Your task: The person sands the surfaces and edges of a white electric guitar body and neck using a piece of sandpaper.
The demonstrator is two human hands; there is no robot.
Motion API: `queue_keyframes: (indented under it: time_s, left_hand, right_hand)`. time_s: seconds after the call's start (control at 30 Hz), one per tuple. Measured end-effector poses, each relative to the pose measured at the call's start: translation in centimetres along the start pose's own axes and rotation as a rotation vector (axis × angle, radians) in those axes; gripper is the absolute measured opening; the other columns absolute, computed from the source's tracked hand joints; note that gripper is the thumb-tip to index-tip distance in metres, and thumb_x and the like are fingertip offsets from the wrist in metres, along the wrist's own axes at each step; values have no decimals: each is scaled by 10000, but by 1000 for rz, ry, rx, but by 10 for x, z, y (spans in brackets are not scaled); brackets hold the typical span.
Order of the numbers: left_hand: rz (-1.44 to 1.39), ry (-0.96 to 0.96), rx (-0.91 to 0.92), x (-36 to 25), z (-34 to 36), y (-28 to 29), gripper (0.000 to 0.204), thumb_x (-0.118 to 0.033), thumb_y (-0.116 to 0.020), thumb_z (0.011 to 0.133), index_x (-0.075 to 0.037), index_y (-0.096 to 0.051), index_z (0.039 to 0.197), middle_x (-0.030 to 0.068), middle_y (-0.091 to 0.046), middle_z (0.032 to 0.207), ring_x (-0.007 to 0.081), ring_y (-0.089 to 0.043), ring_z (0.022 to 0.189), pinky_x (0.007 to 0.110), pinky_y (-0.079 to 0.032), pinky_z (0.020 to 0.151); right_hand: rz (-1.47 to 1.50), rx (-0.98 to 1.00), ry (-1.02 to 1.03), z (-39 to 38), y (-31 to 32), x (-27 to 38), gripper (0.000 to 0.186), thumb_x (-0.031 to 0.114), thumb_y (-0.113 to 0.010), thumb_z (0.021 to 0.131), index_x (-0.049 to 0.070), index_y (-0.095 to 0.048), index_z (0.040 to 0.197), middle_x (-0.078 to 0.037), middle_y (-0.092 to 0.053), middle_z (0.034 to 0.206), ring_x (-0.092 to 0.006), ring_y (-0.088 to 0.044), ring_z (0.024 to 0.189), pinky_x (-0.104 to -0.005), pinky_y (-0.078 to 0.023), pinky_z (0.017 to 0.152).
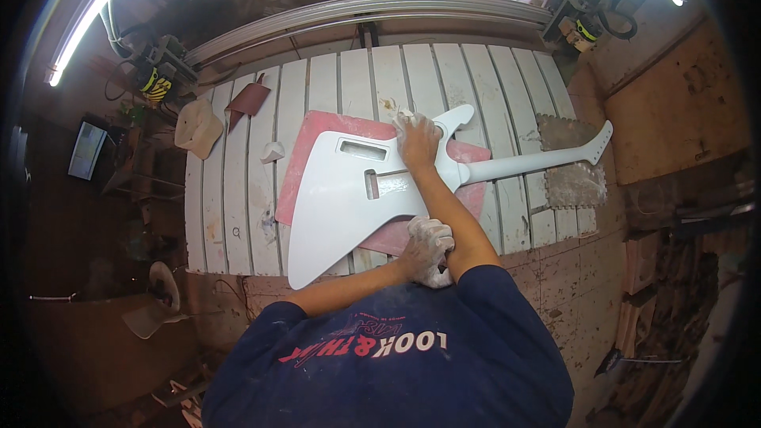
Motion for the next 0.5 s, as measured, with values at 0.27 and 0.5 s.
queue_keyframes:
  time_s: [0.27, 0.5]
  left_hand:
    - [13, -73, -67, 17, -14, -15, 501, -306, -762, 668, -128, -522, 1070, 103, -558, 1088, 336, -533, 1055, 557, -359, 952]
    - [-101, -5, -73, -7, 6, 13, 544, -317, -787, 659, -127, -531, 1099, 100, -545, 1143, 342, -526, 1120, 574, -338, 1011]
  right_hand:
    - [24, -31, 3, 0, -3, -1, 445, 319, -711, 916, 190, -675, 1340, -118, -584, 1316, -324, -539, 1231, -505, -402, 1007]
    - [22, -15, -10, -1, 0, -1, 459, 306, -716, 909, 192, -671, 1351, -124, -584, 1319, -329, -540, 1239, -508, -401, 1021]
Point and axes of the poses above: each hand's wrist, its own z-axis towards the middle knuckle, its own y-axis out of the back of the hand, x = y × z, the point moved 1 cm from there along z, towards the middle knuckle
